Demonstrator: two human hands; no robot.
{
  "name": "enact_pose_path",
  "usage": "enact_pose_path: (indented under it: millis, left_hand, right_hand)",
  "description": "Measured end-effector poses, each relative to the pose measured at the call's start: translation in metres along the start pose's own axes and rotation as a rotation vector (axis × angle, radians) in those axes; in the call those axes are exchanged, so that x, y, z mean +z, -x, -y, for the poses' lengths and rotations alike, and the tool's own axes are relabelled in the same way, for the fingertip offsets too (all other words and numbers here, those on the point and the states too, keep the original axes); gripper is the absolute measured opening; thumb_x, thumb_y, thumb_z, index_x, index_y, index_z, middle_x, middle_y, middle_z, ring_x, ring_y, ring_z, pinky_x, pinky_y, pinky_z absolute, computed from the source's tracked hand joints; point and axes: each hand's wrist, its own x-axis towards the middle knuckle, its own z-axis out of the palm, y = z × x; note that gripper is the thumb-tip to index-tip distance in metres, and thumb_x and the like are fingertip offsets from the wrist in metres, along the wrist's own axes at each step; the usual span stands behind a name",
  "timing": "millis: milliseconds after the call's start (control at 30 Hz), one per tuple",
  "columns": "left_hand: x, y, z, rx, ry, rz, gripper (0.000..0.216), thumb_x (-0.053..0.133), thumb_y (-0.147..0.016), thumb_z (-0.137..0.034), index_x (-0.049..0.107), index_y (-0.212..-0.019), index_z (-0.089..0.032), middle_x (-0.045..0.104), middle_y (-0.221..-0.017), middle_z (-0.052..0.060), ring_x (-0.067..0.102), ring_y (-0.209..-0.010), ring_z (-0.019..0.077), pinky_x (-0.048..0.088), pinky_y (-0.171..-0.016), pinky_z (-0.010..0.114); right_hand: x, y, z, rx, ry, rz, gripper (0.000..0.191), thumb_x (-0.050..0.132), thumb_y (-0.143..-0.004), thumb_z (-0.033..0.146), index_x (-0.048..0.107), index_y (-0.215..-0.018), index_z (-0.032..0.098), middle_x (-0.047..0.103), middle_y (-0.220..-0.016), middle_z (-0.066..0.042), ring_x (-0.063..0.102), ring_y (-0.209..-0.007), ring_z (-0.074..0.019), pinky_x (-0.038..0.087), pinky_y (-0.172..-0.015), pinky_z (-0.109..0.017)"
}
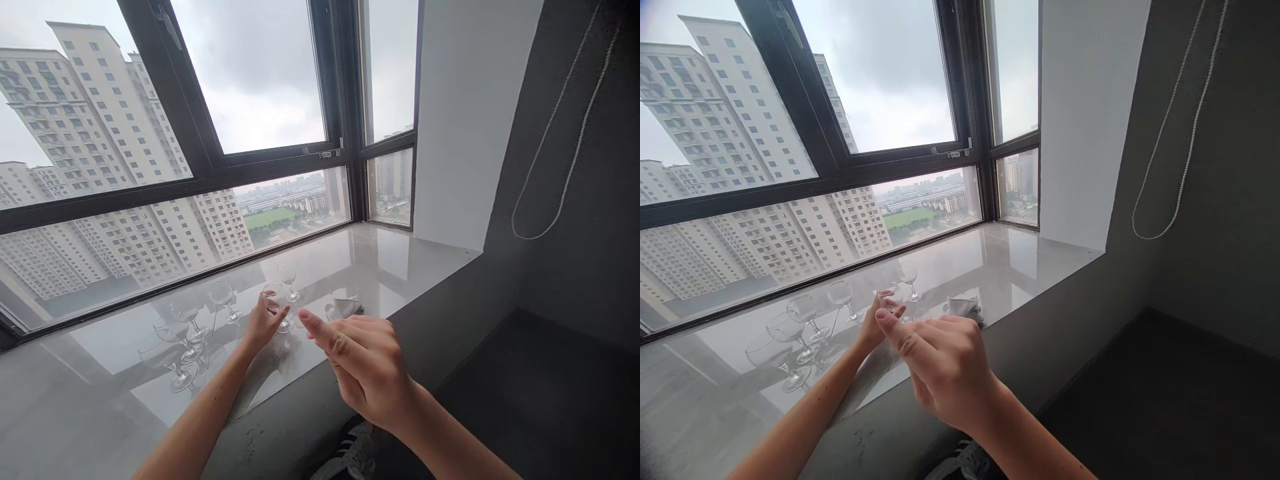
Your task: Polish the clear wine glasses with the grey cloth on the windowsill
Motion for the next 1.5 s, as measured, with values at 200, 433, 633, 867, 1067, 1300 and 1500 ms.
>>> enact_pose_path:
  millis: [200,433,633,867,1067,1300,1500]
  left_hand:
    - [0.002,0.000,0.003,0.009,0.007,-0.011,0.055,0.068,-0.078,-0.055,0.048,-0.118,-0.023,0.068,-0.084,0.001,0.068,-0.071,0.0196,0.052,-0.069,0.035]
    - [0.001,-0.001,0.001,-0.021,-0.003,-0.002,0.053,0.068,-0.078,-0.053,0.048,-0.117,-0.023,0.068,-0.085,0.001,0.068,-0.073,0.0199,0.052,-0.070,0.035]
    - [0.002,0.000,0.002,-0.012,0.012,-0.010,0.054,0.069,-0.077,-0.052,0.049,-0.117,-0.022,0.068,-0.085,0.001,0.068,-0.075,0.0204,0.052,-0.070,0.035]
    - [-0.002,0.000,-0.006,-0.024,-0.018,0.006,0.053,0.067,-0.079,-0.054,0.049,-0.116,-0.022,0.069,-0.085,0.001,0.068,-0.073,0.0204,0.052,-0.068,0.035]
    - [-0.002,0.000,-0.005,-0.028,-0.012,0.013,0.054,0.067,-0.079,-0.055,0.048,-0.116,-0.022,0.069,-0.085,0.002,0.068,-0.072,0.0200,0.052,-0.069,0.035]
    - [0.000,0.000,-0.001,-0.027,-0.005,0.013,0.054,0.067,-0.079,-0.055,0.048,-0.117,-0.023,0.068,-0.087,0.002,0.068,-0.073,0.0195,0.052,-0.069,0.035]
    - [0.000,0.000,-0.002,-0.021,-0.002,0.012,0.055,0.068,-0.078,-0.054,0.047,-0.118,-0.022,0.068,-0.087,0.001,0.068,-0.074,0.0199,0.052,-0.070,0.035]
  right_hand:
    - [0.000,0.000,0.001,-0.018,0.005,0.010,0.061,0.044,-0.093,0.007,0.035,-0.153,0.020,0.075,-0.094,-0.005,0.068,-0.074,-0.0115,0.047,-0.061,-0.023]
    - [0.001,0.002,-0.002,-0.014,0.020,0.011,0.063,0.047,-0.092,0.006,0.035,-0.152,0.020,0.074,-0.095,-0.003,0.067,-0.072,-0.0110,0.047,-0.061,-0.023]
    - [0.001,0.003,-0.003,-0.017,0.017,0.017,0.063,0.047,-0.093,0.007,0.034,-0.153,0.020,0.074,-0.093,-0.003,0.067,-0.072,-0.0110,0.048,-0.062,-0.023]
    - [0.002,0.004,-0.004,-0.010,-0.004,0.010,0.062,0.049,-0.092,0.007,0.036,-0.152,0.020,0.074,-0.091,-0.004,0.067,-0.073,-0.0119,0.047,-0.061,-0.024]
    - [0.002,0.002,-0.003,-0.024,0.015,0.002,0.062,0.047,-0.094,0.007,0.035,-0.153,0.021,0.075,-0.090,-0.003,0.068,-0.072,-0.0109,0.048,-0.062,-0.023]
    - [0.002,0.003,-0.003,-0.026,0.025,0.008,0.061,0.047,-0.093,0.008,0.036,-0.152,0.020,0.074,-0.090,-0.003,0.068,-0.074,-0.0118,0.048,-0.062,-0.023]
    - [0.002,0.004,-0.004,-0.027,0.048,0.015,0.062,0.046,-0.094,0.010,0.033,-0.153,0.022,0.074,-0.087,-0.002,0.067,-0.071,-0.0113,0.047,-0.061,-0.023]
